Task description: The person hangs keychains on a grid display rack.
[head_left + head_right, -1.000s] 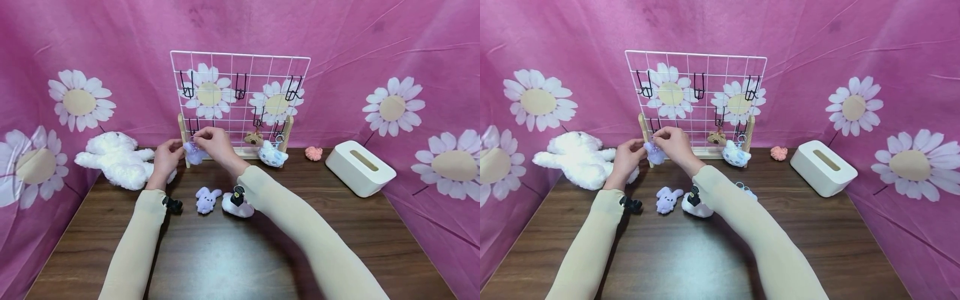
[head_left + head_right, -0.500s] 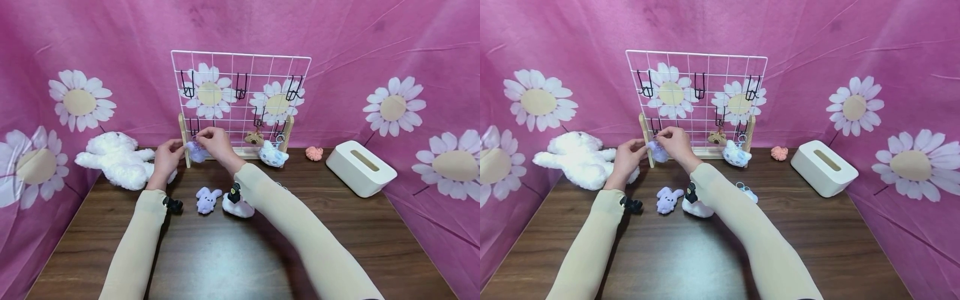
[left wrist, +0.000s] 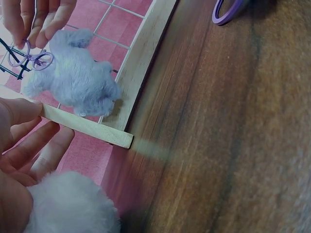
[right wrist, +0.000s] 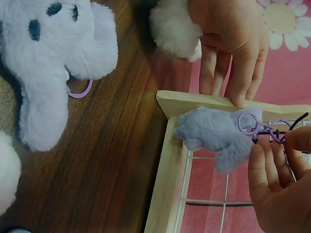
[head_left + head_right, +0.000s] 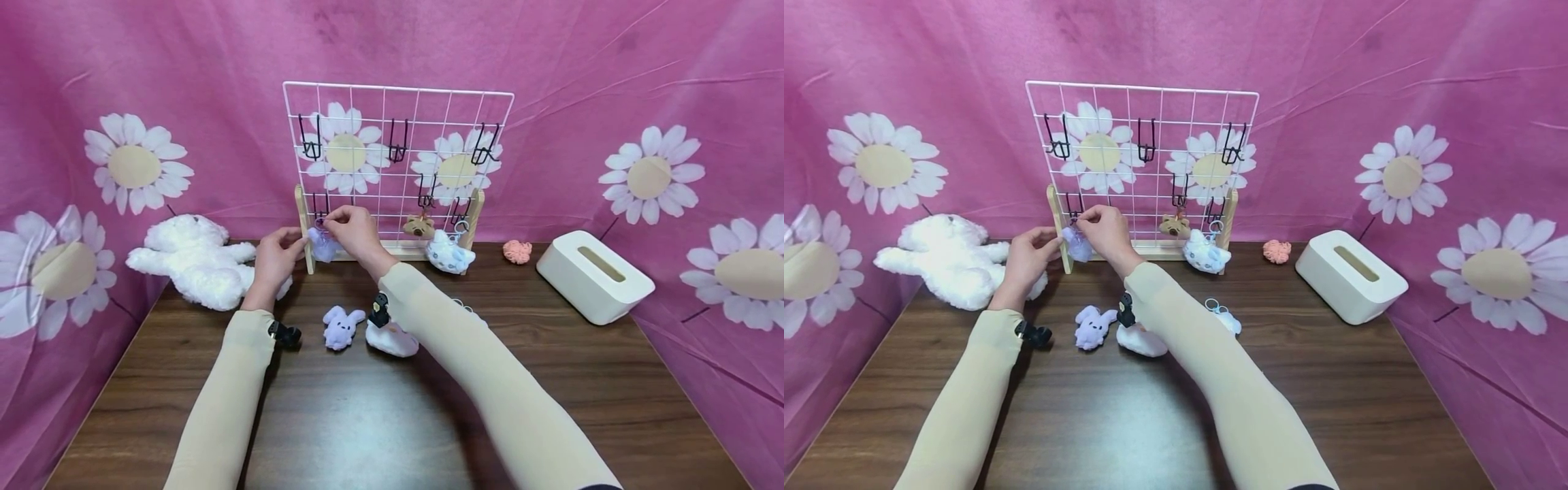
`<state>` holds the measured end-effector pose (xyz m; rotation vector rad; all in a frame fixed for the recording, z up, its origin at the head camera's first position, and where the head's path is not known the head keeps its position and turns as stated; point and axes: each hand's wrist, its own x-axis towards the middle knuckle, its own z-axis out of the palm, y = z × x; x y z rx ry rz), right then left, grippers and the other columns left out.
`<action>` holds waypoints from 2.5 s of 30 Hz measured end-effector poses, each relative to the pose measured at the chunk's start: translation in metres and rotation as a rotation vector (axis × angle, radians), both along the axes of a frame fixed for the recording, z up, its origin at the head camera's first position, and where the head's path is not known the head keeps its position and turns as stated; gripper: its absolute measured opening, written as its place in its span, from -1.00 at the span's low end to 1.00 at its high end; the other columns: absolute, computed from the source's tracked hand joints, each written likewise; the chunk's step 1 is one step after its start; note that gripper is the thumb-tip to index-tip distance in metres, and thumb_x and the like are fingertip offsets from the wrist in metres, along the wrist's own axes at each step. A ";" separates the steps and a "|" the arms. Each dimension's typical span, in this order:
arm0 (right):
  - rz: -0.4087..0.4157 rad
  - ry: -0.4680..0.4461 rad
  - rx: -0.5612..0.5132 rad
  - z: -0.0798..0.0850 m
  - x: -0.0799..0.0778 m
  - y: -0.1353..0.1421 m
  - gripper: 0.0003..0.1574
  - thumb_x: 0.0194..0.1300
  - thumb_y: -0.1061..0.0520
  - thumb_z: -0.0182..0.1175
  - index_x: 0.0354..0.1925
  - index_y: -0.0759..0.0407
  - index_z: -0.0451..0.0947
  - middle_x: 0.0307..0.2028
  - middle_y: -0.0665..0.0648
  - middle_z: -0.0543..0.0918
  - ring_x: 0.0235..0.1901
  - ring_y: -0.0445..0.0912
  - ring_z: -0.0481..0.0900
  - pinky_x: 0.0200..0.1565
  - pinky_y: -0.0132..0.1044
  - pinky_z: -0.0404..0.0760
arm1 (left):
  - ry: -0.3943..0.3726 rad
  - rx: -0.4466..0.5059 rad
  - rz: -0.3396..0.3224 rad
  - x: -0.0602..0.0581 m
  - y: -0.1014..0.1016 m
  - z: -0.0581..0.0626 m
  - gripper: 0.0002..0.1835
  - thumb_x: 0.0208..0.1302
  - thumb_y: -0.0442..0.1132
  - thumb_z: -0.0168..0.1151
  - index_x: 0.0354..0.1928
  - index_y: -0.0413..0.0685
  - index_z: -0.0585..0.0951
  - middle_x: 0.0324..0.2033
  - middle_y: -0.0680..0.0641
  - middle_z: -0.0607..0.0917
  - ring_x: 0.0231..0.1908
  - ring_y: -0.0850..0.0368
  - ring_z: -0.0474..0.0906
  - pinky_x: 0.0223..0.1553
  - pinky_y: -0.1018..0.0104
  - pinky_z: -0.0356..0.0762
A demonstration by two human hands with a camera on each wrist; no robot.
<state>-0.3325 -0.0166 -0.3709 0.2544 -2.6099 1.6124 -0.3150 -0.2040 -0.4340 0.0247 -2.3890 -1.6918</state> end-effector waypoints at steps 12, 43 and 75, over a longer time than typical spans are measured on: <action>-0.077 0.052 0.138 -0.033 -0.049 -0.006 -0.87 0.42 -0.10 0.47 -0.26 -0.15 0.87 -0.33 -0.16 0.83 -0.21 -0.22 0.69 -0.07 -0.32 0.73 | 0.000 0.003 0.000 0.000 0.000 0.001 -0.62 0.66 -0.29 0.32 0.36 -0.36 0.68 0.17 -0.45 0.78 0.13 -0.35 0.80 -0.03 0.46 0.91; 0.016 0.030 -0.054 0.003 0.018 0.025 -0.84 0.57 0.09 0.40 -0.07 0.15 0.83 -0.24 0.12 0.86 -0.32 -0.20 0.73 -0.33 -0.52 0.66 | -0.003 -0.042 0.006 0.003 0.001 0.001 -0.60 0.66 -0.26 0.32 0.37 -0.33 0.68 0.17 -0.44 0.78 0.09 -0.33 0.82 -0.07 0.52 0.89; -0.021 -0.066 0.074 0.002 0.097 0.207 -0.65 0.58 0.04 0.42 0.16 0.23 0.79 0.08 0.23 0.85 -0.09 -0.21 0.68 -0.06 -0.51 0.67 | 0.002 -0.015 -0.001 0.002 -0.001 -0.002 -0.60 0.66 -0.25 0.33 0.36 -0.34 0.68 0.20 -0.43 0.78 0.07 -0.20 0.84 0.00 0.48 0.89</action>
